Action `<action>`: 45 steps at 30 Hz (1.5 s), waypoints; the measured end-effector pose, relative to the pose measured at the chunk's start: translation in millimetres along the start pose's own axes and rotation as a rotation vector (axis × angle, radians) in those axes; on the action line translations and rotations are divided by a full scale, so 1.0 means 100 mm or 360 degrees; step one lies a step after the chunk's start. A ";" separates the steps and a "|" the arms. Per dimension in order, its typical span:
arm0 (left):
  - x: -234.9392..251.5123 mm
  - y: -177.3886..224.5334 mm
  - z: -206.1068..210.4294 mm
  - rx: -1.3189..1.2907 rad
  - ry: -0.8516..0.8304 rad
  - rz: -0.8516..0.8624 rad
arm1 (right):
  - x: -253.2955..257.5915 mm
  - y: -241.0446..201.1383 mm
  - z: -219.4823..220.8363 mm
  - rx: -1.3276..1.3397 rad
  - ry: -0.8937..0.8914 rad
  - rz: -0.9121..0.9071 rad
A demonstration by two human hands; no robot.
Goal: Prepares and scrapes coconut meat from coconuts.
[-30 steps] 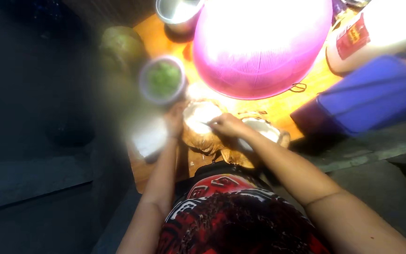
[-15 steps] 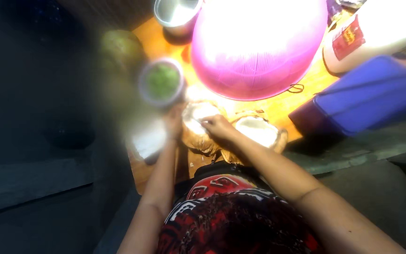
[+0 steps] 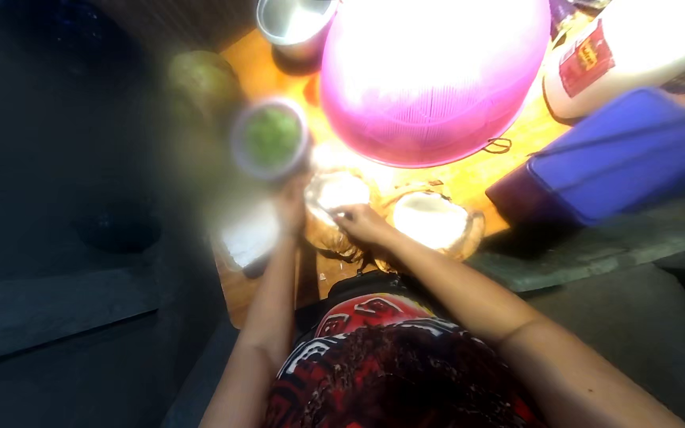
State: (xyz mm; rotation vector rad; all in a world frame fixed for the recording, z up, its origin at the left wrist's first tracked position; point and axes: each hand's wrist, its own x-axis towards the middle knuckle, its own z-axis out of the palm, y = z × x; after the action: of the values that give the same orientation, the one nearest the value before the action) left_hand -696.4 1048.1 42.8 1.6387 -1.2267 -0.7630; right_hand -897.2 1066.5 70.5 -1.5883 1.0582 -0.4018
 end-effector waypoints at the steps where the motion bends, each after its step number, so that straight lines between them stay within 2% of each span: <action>1: -0.01 -0.01 -0.01 0.0006 -0.0002 0.0007 | -0.03 0.00 -0.05 -0.0075 -0.0087 -0.0009; 3: -0.01 0.00 -0.01 0.0008 -0.0015 0.0008 | -0.04 0.07 -0.16 -0.0140 -0.0127 -0.0018; 6: 0.02 -0.01 -0.01 0.0018 -0.0069 -0.0034 | 0.02 0.09 -0.14 0.0096 0.0139 0.0076; 8: 0.02 -0.02 -0.02 0.0013 -0.0085 -0.0057 | 0.02 -0.01 -0.03 0.0279 0.0201 0.0150; 11: 0.01 -0.02 -0.02 0.0045 -0.0075 -0.0097 | -0.03 0.10 0.14 0.0150 0.0122 0.0051; 14: 0.02 0.08 -0.01 0.0150 -0.0086 -0.0092 | -0.12 0.13 -0.07 -0.0051 -0.0047 0.0092; 18: 0.06 0.04 0.01 0.0160 -0.0115 -0.0110 | 0.00 0.14 -0.03 0.0218 0.0253 0.0105; 22: 0.02 0.04 -0.03 0.0146 -0.0100 -0.0067 | 0.05 0.06 0.05 0.0082 0.0132 -0.0011; 25: -0.02 0.06 -0.03 0.0138 -0.0073 -0.0027 | -0.07 0.05 -0.16 -0.0176 -0.0143 -0.0002; 27: 0.00 0.07 -0.01 0.0118 -0.0070 -0.0040 | -0.06 0.10 -0.26 -0.0200 -0.0111 0.0004; 29: 0.01 0.03 -0.01 0.0090 -0.0079 -0.0066 | 0.03 0.16 -0.21 -0.0073 0.0093 -0.0005; 31: 0.00 0.02 -0.01 0.0086 -0.0078 -0.0055 | 0.08 0.07 -0.11 0.0048 0.0131 0.0019; 33: -0.01 0.02 -0.03 0.0095 -0.0078 -0.0021 | 0.04 0.04 -0.07 -0.0029 0.0033 -0.0037; 36: -0.02 0.03 -0.03 0.0107 -0.0072 -0.0041 | -0.07 0.06 -0.26 -0.0233 -0.0180 -0.0029; 40: 0.00 0.02 0.00 0.0084 -0.0060 -0.0052 | 0.05 0.09 -0.22 -0.0121 0.0077 -0.0075; 42: -0.01 0.00 -0.03 0.0082 -0.0052 -0.0015 | 0.10 0.06 -0.11 -0.0117 0.0060 -0.0102; 45: -0.04 0.01 -0.05 0.0137 -0.0047 -0.0019 | -0.04 0.01 -0.20 -0.0284 -0.0204 -0.0026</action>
State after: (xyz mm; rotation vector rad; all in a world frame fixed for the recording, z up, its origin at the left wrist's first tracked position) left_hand -693.7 1053.2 45.3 1.7110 -1.2877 -0.7533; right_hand -914.3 1058.2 77.1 -1.7575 1.0052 -0.2173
